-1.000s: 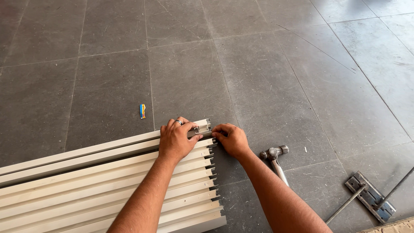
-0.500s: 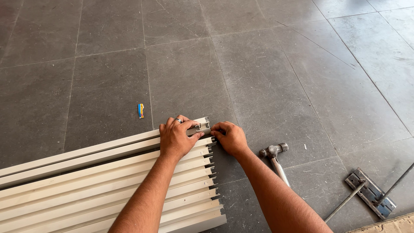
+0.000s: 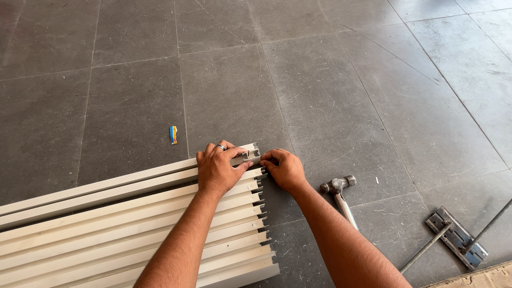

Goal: The person aligns several white plastic molding strips on the floor and uses a hammer to tap metal clips onto the ends of the strips. The person repeats this process for multiple strips, occasionally adjusting their position.

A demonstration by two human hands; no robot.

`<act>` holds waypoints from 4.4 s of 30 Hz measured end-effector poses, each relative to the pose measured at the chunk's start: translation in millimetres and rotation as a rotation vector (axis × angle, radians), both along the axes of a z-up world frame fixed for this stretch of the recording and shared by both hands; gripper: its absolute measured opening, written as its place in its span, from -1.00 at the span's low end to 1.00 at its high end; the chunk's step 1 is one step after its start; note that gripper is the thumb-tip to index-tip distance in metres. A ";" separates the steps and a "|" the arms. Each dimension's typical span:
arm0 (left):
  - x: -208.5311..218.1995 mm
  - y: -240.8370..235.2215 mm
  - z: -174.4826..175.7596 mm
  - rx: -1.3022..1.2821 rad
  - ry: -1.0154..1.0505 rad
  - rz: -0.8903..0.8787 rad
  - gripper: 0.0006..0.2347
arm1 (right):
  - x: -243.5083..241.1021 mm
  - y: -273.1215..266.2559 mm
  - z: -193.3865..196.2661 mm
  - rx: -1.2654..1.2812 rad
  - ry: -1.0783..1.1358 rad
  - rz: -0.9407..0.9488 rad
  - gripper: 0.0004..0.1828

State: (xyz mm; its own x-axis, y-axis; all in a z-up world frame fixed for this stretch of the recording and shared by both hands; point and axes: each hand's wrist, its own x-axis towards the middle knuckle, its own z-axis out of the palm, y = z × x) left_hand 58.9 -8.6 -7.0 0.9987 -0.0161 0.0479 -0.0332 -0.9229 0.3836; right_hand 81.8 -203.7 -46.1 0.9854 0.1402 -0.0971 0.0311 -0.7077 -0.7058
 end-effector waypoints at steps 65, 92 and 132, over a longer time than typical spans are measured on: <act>26.6 17.4 19.8 -0.234 0.242 0.053 -0.67 | -71.8 -41.6 145.2 0.226 0.366 -0.374 -0.42; 37.4 10.1 12.1 -0.194 0.135 -0.045 -0.74 | -65.2 -46.4 135.6 0.242 0.361 -0.375 -0.40; 41.6 5.3 2.4 -0.164 0.080 -0.054 -0.70 | -56.7 -51.1 123.9 0.152 0.322 -0.341 -0.33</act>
State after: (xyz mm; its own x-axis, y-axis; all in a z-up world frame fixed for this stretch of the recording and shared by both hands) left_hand 100.5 -3.2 -4.5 0.9973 -0.0685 -0.0253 -0.0446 -0.8453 0.5324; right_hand 25.1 -254.7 77.8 0.9010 -0.1486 -0.4075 -0.4207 -0.5279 -0.7378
